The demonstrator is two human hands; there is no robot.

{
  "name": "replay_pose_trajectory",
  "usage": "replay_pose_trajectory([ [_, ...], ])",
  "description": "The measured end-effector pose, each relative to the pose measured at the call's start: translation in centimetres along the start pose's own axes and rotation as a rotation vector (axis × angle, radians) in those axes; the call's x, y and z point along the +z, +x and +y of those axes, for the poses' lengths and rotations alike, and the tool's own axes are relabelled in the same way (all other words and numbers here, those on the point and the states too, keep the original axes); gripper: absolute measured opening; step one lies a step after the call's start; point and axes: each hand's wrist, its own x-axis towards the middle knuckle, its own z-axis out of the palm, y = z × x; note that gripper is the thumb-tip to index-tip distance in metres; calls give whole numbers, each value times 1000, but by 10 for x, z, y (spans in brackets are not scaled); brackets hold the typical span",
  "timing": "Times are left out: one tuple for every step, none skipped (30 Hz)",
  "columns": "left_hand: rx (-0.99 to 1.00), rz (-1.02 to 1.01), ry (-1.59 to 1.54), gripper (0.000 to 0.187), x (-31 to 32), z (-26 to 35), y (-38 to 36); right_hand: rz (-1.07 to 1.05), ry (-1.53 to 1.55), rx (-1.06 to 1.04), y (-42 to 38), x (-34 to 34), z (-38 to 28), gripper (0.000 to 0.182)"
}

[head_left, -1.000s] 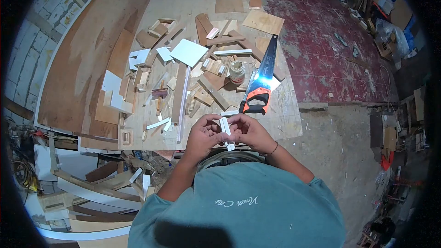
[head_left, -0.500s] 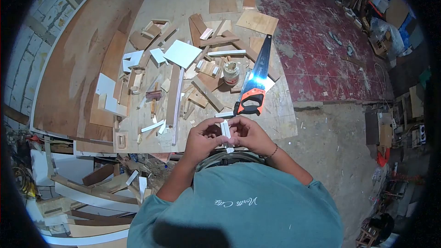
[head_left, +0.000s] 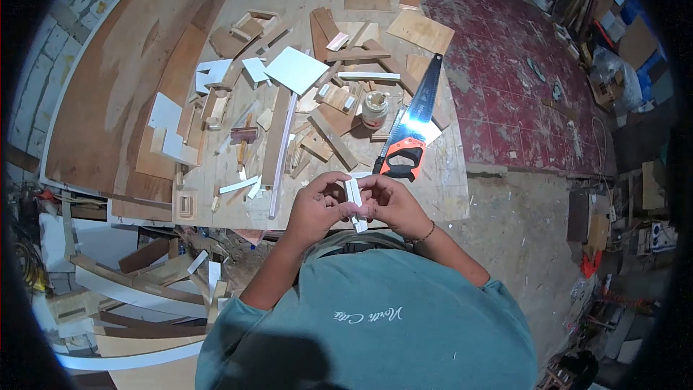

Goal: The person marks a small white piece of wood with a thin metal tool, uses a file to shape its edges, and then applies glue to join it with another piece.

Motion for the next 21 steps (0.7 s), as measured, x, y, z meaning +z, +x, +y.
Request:
replay_pose_trajectory([
  [-17, 12, -10, 50, -2, 0, 0, 3, -9, 22, 3, 0, 0, 39],
  [-15, 21, -14, 50, -5, -1, 1, -6, -11, 28, 7, 1, 0, 39],
  [-31, 26, -23, 50, -8, -2, 2, -3, -5, 43, 10, 1, 1, 39],
  [-46, 30, -33, 51, -11, -3, 3, -1, 0, 57, 14, 2, 1, 39],
  [-43, 37, -36, 51, -13, -3, 2, -7, -4, 62, 17, 2, 3, 39],
  [-48, 41, -44, 50, -15, -1, 2, -17, -19, 65, 21, 1, 4, 39],
  [-53, 41, -52, 49, -16, -1, 3, -24, -34, 67, 23, 0, 6, 39],
  [-52, 40, -57, 49, -19, -2, 4, -23, -38, 70, 26, 0, 7, 39],
  [-68, 72, -87, 49, -23, -5, 6, -2, -22, 71, 30, 1, 9, 40],
  [-82, 104, -116, 48, -27, -7, 8, 17, -6, 70, 34, 0, 10, 40],
  [-50, 155, -132, 46, -31, -8, 10, 74, 20, 53, 39, -4, 16, 41],
  [-44, 161, -133, 46, -37, -8, 10, 102, 7, 57, 45, -15, 26, 36],
  [-51, 174, -207, 47, -46, -8, 9, 140, 57, 86, 53, -28, 39, 34],
  [-57, 189, -281, 47, -54, -9, 8, 176, 106, 117, 58, -37, 48, 32],
  [-45, 191, -280, 47, -61, -13, 7, 214, 149, 175, 57, -34, 41, 32],
  [-40, 203, -281, 47, -62, -10, 4, 244, 177, 220, 61, -48, 58, 32],
  [-67, 213, -309, 48, -63, -7, 2, 258, 151, 248, 66, -59, 75, 31],
  [-96, 221, -337, 49, -64, -5, 0, 275, 125, 276, 70, -68, 93, 31],
  [-105, 218, -369, 48, -67, -9, -2, 269, 123, 280, 73, -72, 104, 31],
  [-103, 222, -371, 48, -69, -14, -3, 320, 47, 323, 75, -76, 115, 30],
  [-108, 231, -421, 46, -69, -16, -4, 372, -31, 363, 76, -74, 115, 29],
])
